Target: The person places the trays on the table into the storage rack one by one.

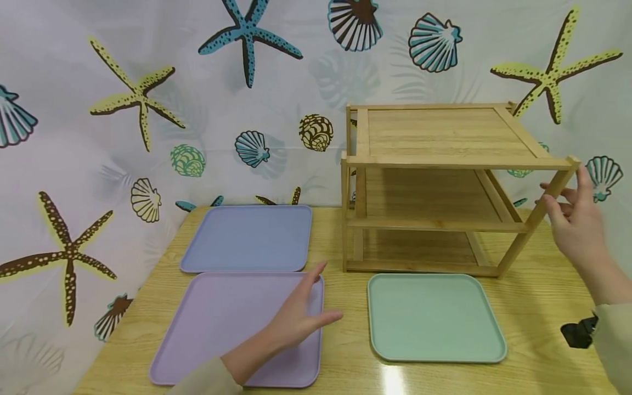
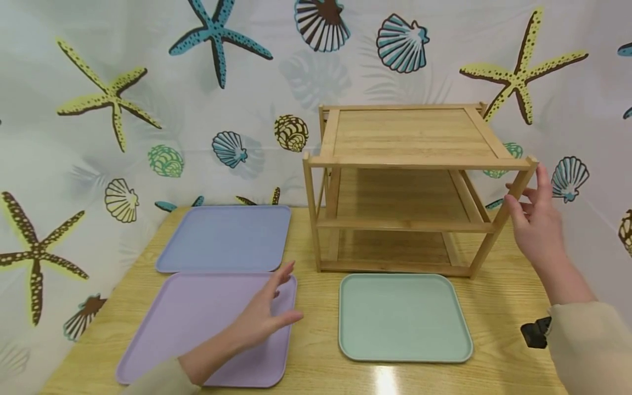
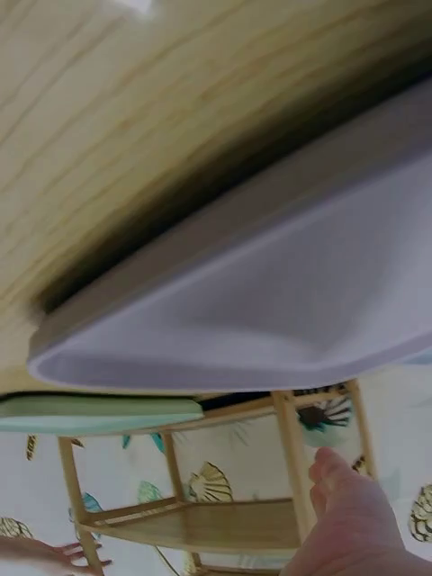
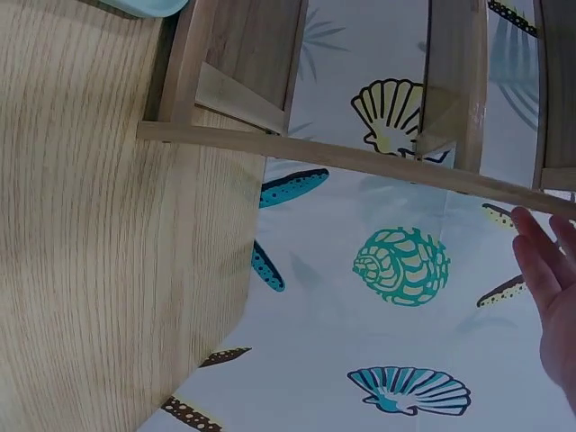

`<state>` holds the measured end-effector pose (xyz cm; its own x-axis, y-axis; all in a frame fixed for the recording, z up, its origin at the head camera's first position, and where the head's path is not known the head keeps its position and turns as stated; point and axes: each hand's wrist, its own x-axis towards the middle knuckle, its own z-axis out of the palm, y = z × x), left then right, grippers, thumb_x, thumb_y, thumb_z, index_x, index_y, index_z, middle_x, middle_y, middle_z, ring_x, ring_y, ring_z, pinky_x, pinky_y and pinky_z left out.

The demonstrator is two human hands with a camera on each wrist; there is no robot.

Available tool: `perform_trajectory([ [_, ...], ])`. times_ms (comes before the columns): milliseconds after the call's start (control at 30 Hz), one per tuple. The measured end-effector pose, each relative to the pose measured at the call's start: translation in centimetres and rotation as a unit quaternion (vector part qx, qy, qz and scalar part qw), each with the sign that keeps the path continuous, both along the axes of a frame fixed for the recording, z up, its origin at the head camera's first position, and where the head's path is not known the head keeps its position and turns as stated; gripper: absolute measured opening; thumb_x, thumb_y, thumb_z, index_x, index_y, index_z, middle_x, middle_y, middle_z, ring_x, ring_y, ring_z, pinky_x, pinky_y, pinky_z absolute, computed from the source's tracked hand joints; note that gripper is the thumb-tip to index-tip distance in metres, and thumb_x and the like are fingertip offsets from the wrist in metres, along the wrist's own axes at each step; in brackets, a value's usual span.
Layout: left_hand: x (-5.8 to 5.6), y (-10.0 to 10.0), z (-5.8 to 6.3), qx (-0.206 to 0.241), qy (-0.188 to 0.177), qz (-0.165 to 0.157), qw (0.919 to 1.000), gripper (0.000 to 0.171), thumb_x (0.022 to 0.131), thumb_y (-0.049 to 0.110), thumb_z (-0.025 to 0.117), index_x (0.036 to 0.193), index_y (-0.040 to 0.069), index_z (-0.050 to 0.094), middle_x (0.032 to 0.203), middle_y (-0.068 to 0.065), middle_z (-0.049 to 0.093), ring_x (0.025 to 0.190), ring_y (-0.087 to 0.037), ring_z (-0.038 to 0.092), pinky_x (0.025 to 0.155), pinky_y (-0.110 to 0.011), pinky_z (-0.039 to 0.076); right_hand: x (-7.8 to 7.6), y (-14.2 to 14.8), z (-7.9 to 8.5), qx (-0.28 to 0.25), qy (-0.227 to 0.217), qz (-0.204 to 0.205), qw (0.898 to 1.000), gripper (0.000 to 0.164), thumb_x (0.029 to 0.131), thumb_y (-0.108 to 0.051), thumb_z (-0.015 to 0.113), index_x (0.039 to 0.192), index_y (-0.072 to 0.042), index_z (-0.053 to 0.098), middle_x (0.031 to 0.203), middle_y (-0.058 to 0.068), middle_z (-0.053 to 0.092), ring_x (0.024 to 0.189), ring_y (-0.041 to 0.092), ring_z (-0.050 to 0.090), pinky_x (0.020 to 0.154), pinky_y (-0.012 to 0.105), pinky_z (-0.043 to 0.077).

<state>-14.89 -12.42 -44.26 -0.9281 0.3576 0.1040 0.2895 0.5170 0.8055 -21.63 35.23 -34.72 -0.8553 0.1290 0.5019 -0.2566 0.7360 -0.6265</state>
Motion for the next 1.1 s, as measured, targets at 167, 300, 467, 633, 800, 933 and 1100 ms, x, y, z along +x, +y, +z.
perform_trajectory([
  [167, -1.2, 2.1, -1.1, 0.06, -0.072, -0.049, 0.9944, 0.09, 0.083, 0.04, 0.077, 0.154, 0.027, 0.023, 0.151, -0.013, 0.034, 0.13, -0.031, 0.042, 0.101, -0.052, 0.04, -0.5, -0.5, -0.3, 0.003, 0.035, 0.016, 0.999, 0.061, 0.104, -0.01, 0.04, 0.154, -0.031, 0.011, 0.117, 0.022, 0.061, 0.075, -0.026, 0.045, 0.049, 0.008, 0.035],
  [300, -2.1, 3.6, -2.0, 0.071, -0.095, -0.075, 0.9901, 0.086, 0.083, 0.031, 0.079, 0.152, 0.022, 0.028, 0.139, -0.02, 0.046, 0.114, -0.03, 0.057, 0.086, -0.044, 0.051, -0.6, -0.4, -0.3, -0.011, 0.053, 0.011, 0.999, 0.056, 0.103, -0.011, 0.044, 0.152, -0.027, 0.02, 0.099, -0.019, 0.06, 0.072, -0.024, 0.049, 0.046, 0.01, 0.035],
  [467, -2.8, 5.0, -2.8, 0.031, -0.112, -0.087, 0.9894, 0.076, 0.082, 0.029, 0.08, 0.145, 0.018, 0.04, 0.118, -0.011, 0.059, 0.091, -0.017, 0.064, 0.073, -0.031, 0.053, -0.9, -0.5, -0.4, 0.003, 0.061, -0.003, 0.998, 0.05, 0.103, -0.012, 0.045, 0.148, -0.017, 0.024, 0.096, -0.008, 0.065, 0.069, -0.027, 0.047, 0.036, 0.019, 0.027],
  [633, -3.1, 6.1, -3.6, -0.022, -0.109, -0.099, 0.9888, 0.065, 0.082, 0.035, 0.079, 0.136, 0.018, 0.049, 0.103, 0.0, 0.063, 0.076, -0.008, 0.061, 0.065, -0.027, 0.051, -1.0, -0.4, -0.8, 0.007, 0.08, 0.004, 0.997, 0.053, 0.102, -0.007, 0.046, 0.149, -0.014, 0.022, 0.099, 0.023, 0.063, 0.069, -0.027, 0.046, 0.038, 0.015, 0.029],
  [800, -3.5, 6.9, -4.0, -0.076, -0.063, -0.093, 0.9908, 0.056, 0.081, 0.038, 0.08, 0.126, 0.018, 0.055, 0.088, 0.008, 0.063, 0.062, -0.006, 0.055, 0.06, -0.024, 0.046, -1.2, -0.5, -0.9, 0.007, 0.093, -0.001, 0.996, 0.052, 0.102, -0.006, 0.047, 0.148, -0.013, 0.024, 0.095, 0.015, 0.063, 0.068, -0.027, 0.046, 0.039, 0.014, 0.03],
  [933, -3.6, 7.3, -4.0, -0.106, -0.039, -0.08, 0.9904, 0.051, 0.077, 0.031, 0.083, 0.119, 0.018, 0.057, 0.081, 0.01, 0.06, 0.061, -0.005, 0.05, 0.061, -0.024, 0.043, -1.2, -0.6, -0.9, 0.015, 0.097, -0.004, 0.995, 0.049, 0.102, -0.007, 0.046, 0.147, -0.011, 0.025, 0.098, 0.026, 0.064, 0.067, -0.029, 0.043, 0.035, 0.016, 0.026],
  [1100, -3.6, 7.6, -3.9, -0.098, -0.038, -0.06, 0.9927, 0.044, 0.076, 0.019, 0.084, 0.112, 0.016, 0.058, 0.074, 0.01, 0.059, 0.064, -0.006, 0.052, 0.063, -0.025, 0.043, -1.2, -0.6, -0.9, 0.014, 0.099, -0.007, 0.995, 0.047, 0.102, -0.007, 0.046, 0.145, -0.01, 0.027, 0.099, 0.026, 0.064, 0.067, -0.03, 0.043, 0.035, 0.016, 0.026],
])
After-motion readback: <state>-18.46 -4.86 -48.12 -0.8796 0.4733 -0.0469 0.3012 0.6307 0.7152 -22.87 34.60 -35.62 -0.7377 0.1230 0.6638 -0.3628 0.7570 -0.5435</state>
